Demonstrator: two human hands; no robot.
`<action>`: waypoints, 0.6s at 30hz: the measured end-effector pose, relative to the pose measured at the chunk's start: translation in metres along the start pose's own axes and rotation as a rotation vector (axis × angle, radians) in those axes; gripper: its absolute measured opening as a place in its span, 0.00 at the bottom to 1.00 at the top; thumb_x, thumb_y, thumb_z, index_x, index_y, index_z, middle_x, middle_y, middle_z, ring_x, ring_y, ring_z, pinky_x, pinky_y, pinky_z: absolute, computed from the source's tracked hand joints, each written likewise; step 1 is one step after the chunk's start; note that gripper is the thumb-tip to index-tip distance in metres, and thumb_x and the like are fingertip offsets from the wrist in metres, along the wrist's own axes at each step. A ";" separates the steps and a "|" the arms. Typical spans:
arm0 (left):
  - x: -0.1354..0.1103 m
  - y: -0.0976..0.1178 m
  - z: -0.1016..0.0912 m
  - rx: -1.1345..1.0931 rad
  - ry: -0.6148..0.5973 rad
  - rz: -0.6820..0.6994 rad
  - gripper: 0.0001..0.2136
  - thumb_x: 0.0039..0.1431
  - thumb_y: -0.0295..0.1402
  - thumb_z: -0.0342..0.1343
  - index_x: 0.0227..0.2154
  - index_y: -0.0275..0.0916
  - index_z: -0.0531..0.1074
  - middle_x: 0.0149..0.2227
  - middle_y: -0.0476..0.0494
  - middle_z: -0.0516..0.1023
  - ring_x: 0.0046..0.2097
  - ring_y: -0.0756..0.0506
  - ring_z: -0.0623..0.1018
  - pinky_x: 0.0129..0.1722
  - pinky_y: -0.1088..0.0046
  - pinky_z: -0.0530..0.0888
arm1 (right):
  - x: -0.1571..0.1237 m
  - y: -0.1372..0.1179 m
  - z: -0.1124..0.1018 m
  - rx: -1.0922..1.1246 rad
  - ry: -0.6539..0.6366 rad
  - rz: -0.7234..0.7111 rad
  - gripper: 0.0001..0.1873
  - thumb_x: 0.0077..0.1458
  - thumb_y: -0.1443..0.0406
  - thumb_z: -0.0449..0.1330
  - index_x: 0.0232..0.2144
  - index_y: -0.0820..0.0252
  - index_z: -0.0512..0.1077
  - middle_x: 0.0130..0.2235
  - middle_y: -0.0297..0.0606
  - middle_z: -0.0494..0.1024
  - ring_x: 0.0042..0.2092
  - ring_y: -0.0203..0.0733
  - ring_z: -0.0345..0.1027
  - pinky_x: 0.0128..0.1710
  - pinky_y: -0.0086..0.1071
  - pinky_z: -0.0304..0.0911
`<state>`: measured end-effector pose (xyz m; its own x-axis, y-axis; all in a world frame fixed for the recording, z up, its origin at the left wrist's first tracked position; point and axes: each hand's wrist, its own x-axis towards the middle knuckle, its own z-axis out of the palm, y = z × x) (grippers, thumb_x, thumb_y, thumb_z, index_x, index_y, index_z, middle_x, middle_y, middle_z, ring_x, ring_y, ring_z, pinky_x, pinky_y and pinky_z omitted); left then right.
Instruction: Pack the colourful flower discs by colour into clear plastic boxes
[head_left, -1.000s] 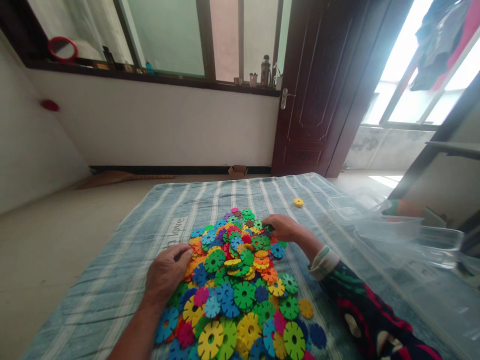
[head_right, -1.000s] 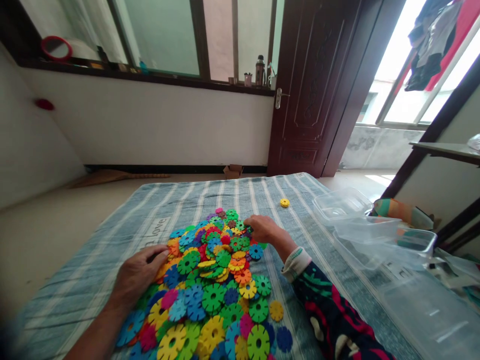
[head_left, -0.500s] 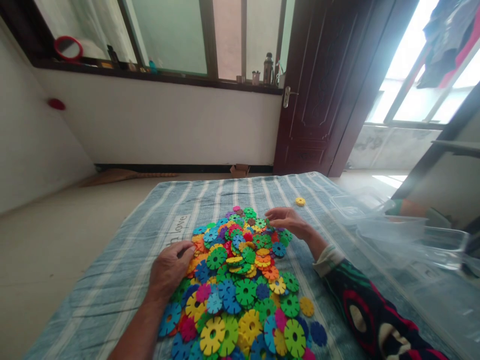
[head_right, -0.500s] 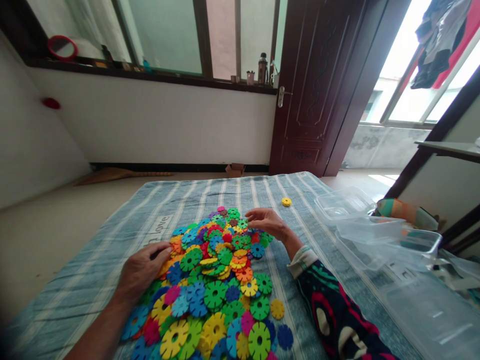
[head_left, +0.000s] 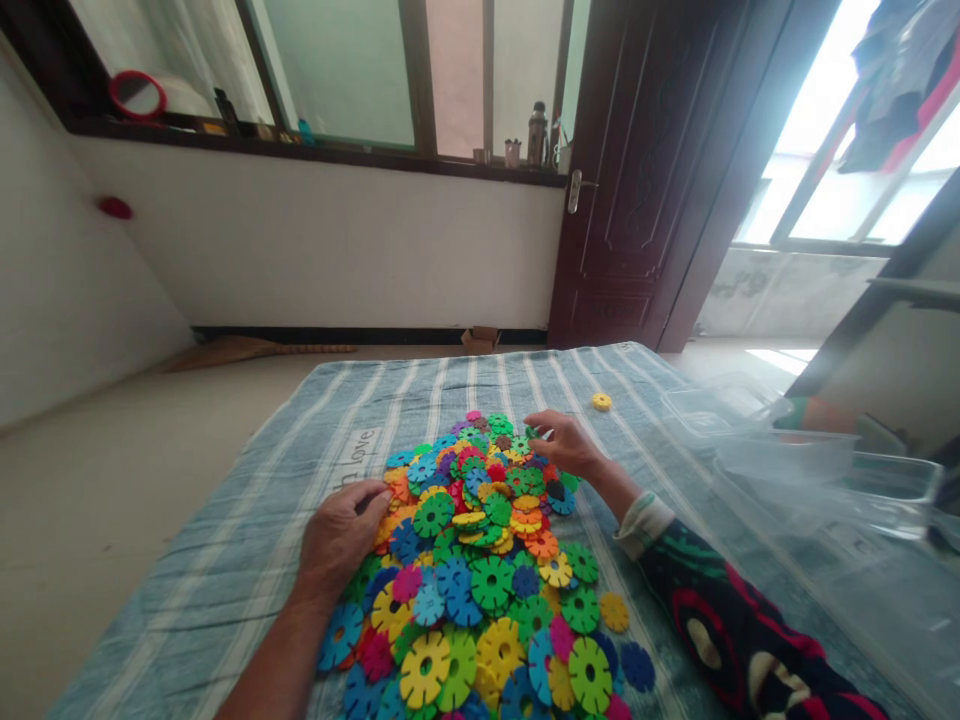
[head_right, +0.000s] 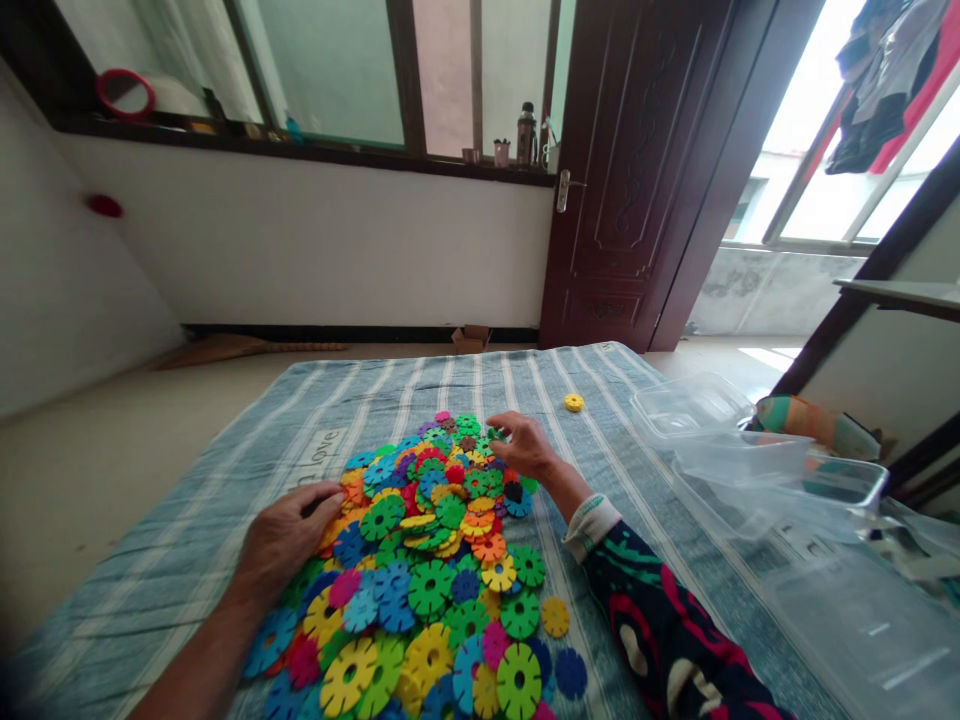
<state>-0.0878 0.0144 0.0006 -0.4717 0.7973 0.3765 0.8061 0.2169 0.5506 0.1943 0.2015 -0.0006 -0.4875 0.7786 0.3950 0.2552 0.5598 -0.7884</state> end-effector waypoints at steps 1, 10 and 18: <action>0.000 0.000 0.000 0.003 -0.002 -0.002 0.14 0.49 0.44 0.49 0.28 0.43 0.77 0.35 0.47 0.82 0.39 0.42 0.80 0.42 0.71 0.74 | 0.002 -0.001 0.004 -0.050 -0.022 -0.042 0.19 0.43 0.72 0.61 0.41 0.59 0.77 0.40 0.40 0.77 0.39 0.41 0.70 0.43 0.37 0.65; 0.000 -0.003 0.000 0.000 -0.014 -0.019 0.15 0.48 0.45 0.49 0.29 0.43 0.77 0.37 0.46 0.82 0.41 0.42 0.80 0.44 0.71 0.74 | 0.009 -0.005 0.012 -0.483 -0.336 -0.158 0.25 0.47 0.74 0.56 0.47 0.53 0.77 0.42 0.40 0.77 0.46 0.45 0.69 0.47 0.33 0.61; -0.001 0.000 -0.001 0.010 -0.020 -0.017 0.15 0.48 0.45 0.49 0.28 0.43 0.77 0.37 0.46 0.83 0.41 0.42 0.80 0.44 0.71 0.74 | 0.013 -0.013 0.006 -0.447 -0.364 -0.151 0.25 0.44 0.75 0.58 0.44 0.52 0.78 0.39 0.37 0.75 0.42 0.41 0.69 0.43 0.29 0.61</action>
<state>-0.0881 0.0135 0.0007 -0.4784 0.8045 0.3520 0.8016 0.2364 0.5491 0.1791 0.2030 0.0117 -0.7804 0.5782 0.2381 0.4491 0.7832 -0.4299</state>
